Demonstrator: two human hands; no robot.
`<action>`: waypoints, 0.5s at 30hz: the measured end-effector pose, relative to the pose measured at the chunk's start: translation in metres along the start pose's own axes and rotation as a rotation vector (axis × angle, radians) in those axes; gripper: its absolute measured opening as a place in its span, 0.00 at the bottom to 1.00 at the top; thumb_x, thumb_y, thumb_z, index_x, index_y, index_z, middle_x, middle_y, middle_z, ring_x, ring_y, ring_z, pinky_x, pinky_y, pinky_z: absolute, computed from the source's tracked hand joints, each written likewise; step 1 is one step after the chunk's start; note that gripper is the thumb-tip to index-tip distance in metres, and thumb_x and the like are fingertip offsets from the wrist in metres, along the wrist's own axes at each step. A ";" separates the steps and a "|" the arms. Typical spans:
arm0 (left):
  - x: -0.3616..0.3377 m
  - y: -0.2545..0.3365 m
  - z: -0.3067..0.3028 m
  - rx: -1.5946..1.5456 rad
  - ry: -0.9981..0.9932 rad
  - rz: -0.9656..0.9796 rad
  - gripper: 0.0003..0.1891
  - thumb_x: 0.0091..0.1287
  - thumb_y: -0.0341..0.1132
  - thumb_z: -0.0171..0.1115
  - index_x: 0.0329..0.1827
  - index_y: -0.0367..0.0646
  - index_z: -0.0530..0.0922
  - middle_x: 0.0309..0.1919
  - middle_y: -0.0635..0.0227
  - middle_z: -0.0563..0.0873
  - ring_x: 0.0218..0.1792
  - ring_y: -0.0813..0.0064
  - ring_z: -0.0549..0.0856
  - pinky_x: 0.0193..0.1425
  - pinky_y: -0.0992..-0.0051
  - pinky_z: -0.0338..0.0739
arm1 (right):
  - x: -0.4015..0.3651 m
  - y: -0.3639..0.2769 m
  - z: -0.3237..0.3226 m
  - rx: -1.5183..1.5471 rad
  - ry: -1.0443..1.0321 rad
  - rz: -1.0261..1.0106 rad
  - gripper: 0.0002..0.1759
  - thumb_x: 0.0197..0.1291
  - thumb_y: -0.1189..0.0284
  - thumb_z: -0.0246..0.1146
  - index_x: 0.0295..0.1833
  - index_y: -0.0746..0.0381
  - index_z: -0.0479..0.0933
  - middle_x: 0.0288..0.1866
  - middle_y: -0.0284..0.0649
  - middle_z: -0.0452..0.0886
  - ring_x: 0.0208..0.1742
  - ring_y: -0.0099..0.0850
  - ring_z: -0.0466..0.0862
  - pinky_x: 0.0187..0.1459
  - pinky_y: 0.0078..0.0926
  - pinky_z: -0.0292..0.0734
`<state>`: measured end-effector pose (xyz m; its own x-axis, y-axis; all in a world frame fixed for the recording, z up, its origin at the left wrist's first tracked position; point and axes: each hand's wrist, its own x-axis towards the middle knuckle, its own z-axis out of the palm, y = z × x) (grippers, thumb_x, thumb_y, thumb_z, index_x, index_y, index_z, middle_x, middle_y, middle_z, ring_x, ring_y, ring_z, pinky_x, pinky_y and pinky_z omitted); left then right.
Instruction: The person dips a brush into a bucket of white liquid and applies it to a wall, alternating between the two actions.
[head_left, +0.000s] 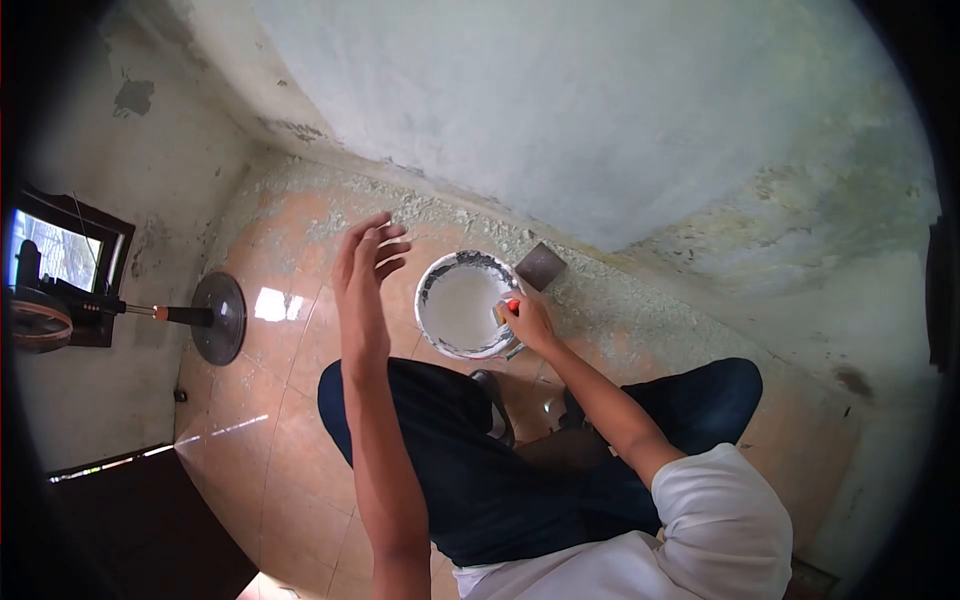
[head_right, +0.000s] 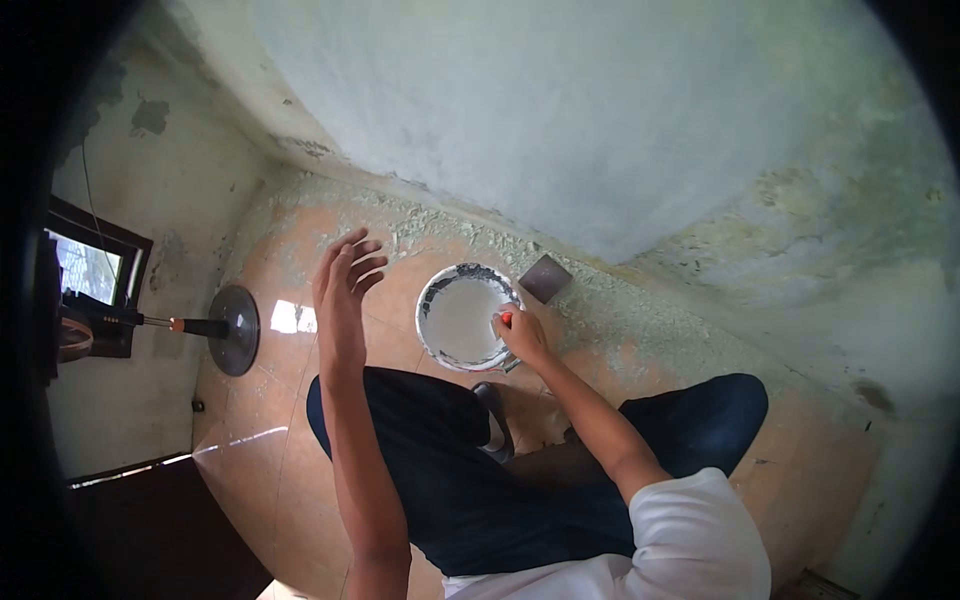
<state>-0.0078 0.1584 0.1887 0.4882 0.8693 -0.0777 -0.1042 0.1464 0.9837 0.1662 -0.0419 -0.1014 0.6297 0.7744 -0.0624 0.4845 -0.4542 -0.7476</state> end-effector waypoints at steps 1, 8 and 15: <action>0.001 0.003 0.005 0.003 0.013 -0.009 0.22 0.87 0.43 0.53 0.71 0.35 0.81 0.57 0.60 0.90 0.55 0.69 0.89 0.62 0.69 0.81 | 0.006 0.009 0.017 0.002 -0.016 0.001 0.17 0.75 0.60 0.66 0.52 0.63 0.88 0.36 0.57 0.89 0.39 0.56 0.91 0.43 0.50 0.84; 0.008 0.005 0.017 -0.096 -0.049 -0.045 0.19 0.86 0.41 0.55 0.67 0.37 0.83 0.52 0.64 0.90 0.51 0.74 0.88 0.60 0.72 0.80 | 0.042 0.052 0.108 -0.009 -0.166 0.096 0.22 0.75 0.54 0.68 0.45 0.64 0.90 0.38 0.55 0.91 0.42 0.56 0.91 0.46 0.50 0.84; 0.015 0.001 0.024 -0.243 -0.092 -0.137 0.20 0.88 0.40 0.51 0.70 0.33 0.80 0.54 0.61 0.89 0.52 0.73 0.89 0.62 0.70 0.81 | 0.053 0.091 0.154 -0.036 -0.147 0.143 0.21 0.73 0.54 0.69 0.43 0.64 0.89 0.38 0.55 0.91 0.43 0.57 0.91 0.48 0.50 0.85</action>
<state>0.0205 0.1600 0.1927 0.5878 0.7884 -0.1813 -0.2310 0.3783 0.8964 0.1500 0.0253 -0.2742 0.5994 0.7557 -0.2641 0.4195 -0.5775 -0.7003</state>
